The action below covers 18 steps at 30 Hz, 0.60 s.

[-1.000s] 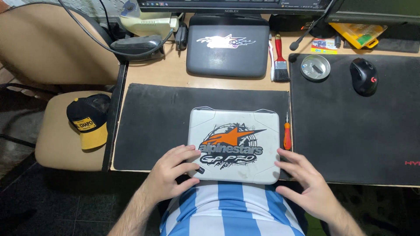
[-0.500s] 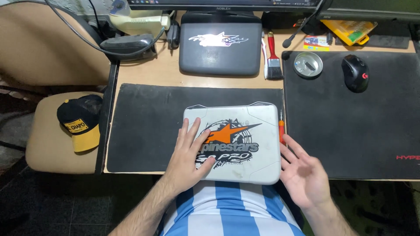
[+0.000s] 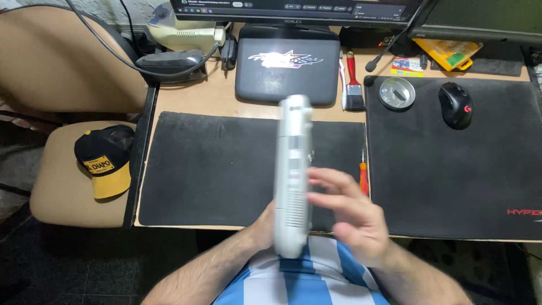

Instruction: The person is disassembling a small white netbook by removing the battery and then using a screwdriver to remove screws from the bottom panel.

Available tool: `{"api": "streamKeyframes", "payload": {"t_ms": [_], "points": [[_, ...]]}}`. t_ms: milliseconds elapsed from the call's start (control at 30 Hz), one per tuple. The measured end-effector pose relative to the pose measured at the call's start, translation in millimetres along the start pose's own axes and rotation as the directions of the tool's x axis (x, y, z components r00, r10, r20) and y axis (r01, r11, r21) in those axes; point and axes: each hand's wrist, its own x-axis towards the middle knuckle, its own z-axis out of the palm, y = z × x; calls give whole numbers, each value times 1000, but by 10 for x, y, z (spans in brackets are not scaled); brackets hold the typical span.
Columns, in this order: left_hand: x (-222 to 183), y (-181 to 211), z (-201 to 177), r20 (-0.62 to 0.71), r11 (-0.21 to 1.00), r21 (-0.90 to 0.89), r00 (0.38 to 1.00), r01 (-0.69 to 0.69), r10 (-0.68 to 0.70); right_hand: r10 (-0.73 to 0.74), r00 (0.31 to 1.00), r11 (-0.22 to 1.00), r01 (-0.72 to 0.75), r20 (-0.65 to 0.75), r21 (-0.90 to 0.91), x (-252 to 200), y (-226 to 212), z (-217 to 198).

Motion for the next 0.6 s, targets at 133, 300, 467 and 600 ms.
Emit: {"api": "streamKeyframes", "payload": {"t_ms": [133, 300, 467, 600], "points": [[-32, 170, -64, -146, 843, -525, 963, 119, -227, 2, 983, 983, 32, 186, -179, 129, 295, 42], [-49, 491, -396, -255, 558, -827, 840, 67, -480, 197, 977, 877, -141, 76, -460, -67, 844, -55], [-169, 337, -860, -310, 910, -413, 935, 31, -172, 265, 964, 837, -241, -23, -491, -208, 955, -133], [-199, 72, -1038, -380, 988, -146, 919, 48, -101, 334, 928, 844, -372, -164, -387, -242, 962, -86]]}}
